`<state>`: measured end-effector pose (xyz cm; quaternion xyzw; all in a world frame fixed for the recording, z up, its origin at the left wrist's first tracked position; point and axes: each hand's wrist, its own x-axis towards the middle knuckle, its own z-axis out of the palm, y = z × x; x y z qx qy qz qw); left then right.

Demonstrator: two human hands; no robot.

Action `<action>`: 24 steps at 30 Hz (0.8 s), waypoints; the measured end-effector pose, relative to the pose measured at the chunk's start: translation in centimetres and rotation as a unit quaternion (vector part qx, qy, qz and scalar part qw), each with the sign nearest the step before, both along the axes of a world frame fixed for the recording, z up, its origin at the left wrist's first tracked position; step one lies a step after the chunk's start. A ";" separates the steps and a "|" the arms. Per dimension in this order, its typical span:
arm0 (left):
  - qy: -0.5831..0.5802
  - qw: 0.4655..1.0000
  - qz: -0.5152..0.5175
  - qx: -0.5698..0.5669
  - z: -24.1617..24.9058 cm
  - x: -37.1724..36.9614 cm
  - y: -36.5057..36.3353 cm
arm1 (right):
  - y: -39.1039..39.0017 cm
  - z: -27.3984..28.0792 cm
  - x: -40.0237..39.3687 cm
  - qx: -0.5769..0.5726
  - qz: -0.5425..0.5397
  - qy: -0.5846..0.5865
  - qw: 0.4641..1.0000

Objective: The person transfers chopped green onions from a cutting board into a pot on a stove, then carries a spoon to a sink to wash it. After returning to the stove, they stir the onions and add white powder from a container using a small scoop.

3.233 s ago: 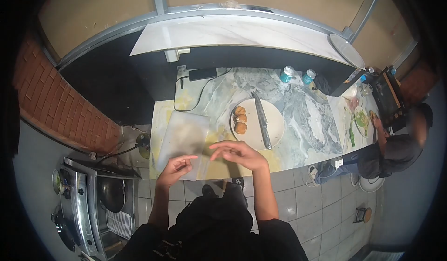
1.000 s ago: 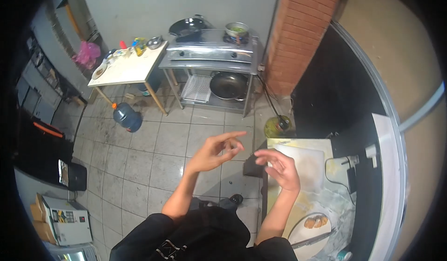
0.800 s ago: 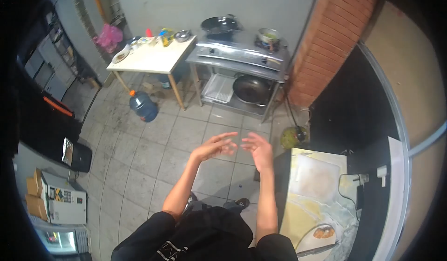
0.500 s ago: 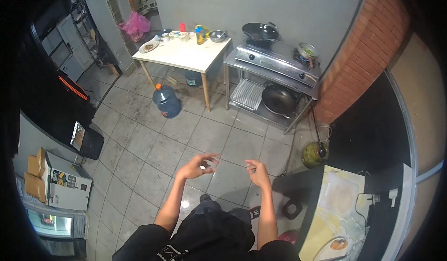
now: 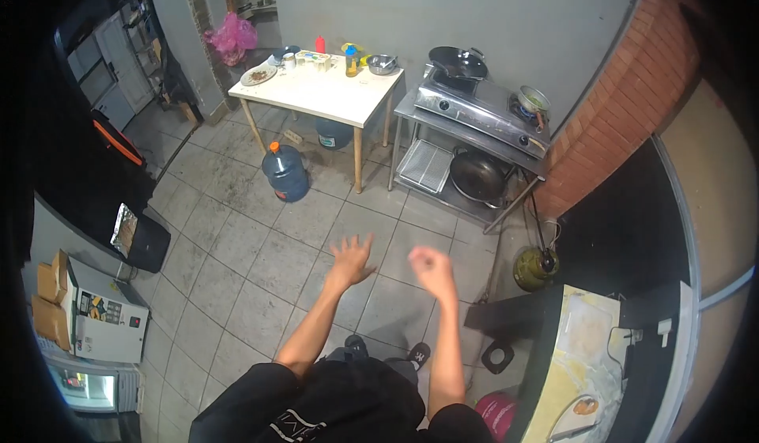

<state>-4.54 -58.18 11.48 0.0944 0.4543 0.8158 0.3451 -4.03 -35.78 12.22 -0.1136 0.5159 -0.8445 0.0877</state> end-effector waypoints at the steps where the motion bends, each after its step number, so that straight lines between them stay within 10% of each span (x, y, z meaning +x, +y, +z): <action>1: 0.026 0.998 0.001 -0.063 -0.5 0.5 -0.7 | -1.2 -0.8 0.2 0.086 0.014 0.003 0.996; 4: 0.098 0.962 0.000 -0.256 -2.3 2.0 -3.3 | -4.5 -3.2 0.4 0.332 0.050 0.016 0.942; 9: 0.149 0.946 0.224 -0.182 -1.6 1.2 -7.3 | -8.5 -1.7 -1.6 0.358 0.032 0.061 0.931; 16: 0.104 0.906 0.409 0.003 0.0 -2.6 -12.6 | -14.2 3.5 -7.0 0.073 0.237 0.114 0.962; 19: -0.086 0.825 0.337 0.445 0.1 -5.8 -17.2 | -17.9 1.5 -12.5 -0.150 0.308 0.146 0.928; 21: -0.080 0.821 0.315 0.469 1.0 -7.7 -20.4 | -22.0 0.4 -16.2 -0.361 0.293 0.080 0.882; 22: -0.079 0.819 0.284 0.493 1.4 -8.7 -21.9 | -24.5 -0.3 -18.4 -0.362 0.302 0.073 0.879; 24: -0.071 0.840 0.318 0.434 0.6 -11.6 -25.4 | -30.4 -0.9 -22.6 0.028 0.204 -0.069 0.976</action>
